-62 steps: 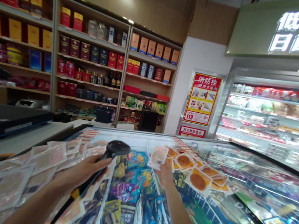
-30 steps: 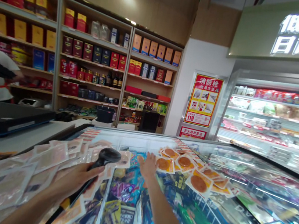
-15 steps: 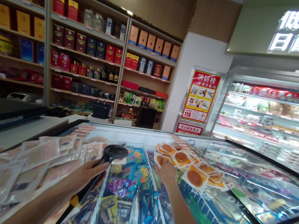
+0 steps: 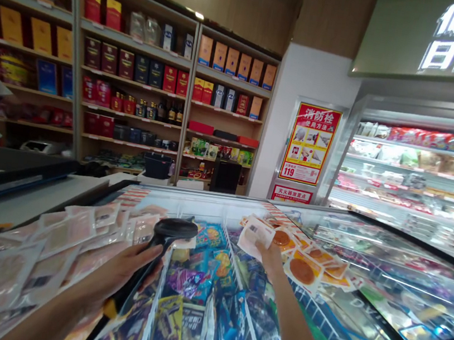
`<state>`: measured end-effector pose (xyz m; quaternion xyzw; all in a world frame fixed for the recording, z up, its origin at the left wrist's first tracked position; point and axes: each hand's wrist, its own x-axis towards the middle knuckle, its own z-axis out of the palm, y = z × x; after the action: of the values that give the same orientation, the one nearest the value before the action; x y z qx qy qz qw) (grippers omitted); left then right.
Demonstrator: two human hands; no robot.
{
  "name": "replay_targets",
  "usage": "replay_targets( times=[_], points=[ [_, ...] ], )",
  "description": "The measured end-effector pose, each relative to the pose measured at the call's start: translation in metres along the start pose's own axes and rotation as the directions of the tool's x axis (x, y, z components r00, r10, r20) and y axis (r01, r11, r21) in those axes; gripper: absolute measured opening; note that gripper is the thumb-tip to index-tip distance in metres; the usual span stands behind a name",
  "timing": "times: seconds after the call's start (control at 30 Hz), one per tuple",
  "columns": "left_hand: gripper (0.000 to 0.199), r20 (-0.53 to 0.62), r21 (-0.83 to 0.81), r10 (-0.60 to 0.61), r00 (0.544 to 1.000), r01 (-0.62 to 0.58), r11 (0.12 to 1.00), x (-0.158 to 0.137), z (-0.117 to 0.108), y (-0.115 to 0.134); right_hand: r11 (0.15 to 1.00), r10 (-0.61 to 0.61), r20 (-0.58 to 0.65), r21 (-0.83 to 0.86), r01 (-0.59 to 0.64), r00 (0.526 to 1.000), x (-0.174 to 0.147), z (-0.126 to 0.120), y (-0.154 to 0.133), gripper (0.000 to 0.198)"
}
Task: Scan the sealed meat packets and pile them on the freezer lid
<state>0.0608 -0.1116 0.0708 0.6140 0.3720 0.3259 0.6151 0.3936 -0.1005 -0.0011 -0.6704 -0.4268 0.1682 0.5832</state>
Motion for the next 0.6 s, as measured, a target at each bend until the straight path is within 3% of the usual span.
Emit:
replay_targets(
  times=[0.13, 0.37, 0.6],
  points=[
    [0.037, 0.017, -0.063, 0.01, 1.0, -0.009, 0.998, -0.005, 0.003, 0.003, 0.991, -0.072, 0.056, 0.117, 0.065, 0.996, -0.005, 0.007, -0.002, 0.052],
    [0.037, 0.099, -0.067, 0.021, 0.995, -0.014, 0.998, -0.014, 0.008, 0.007, 0.996, -0.056, -0.006, -0.071, 0.055, 0.998, -0.005, 0.009, -0.004, 0.048],
    [0.036, 0.171, -0.05, 0.016, 0.985, -0.007, 0.999, -0.019, 0.01, 0.012, 0.991, -0.115, -0.026, -0.074, 0.113, 0.993, -0.008, 0.009, -0.011, 0.05]
  ],
)
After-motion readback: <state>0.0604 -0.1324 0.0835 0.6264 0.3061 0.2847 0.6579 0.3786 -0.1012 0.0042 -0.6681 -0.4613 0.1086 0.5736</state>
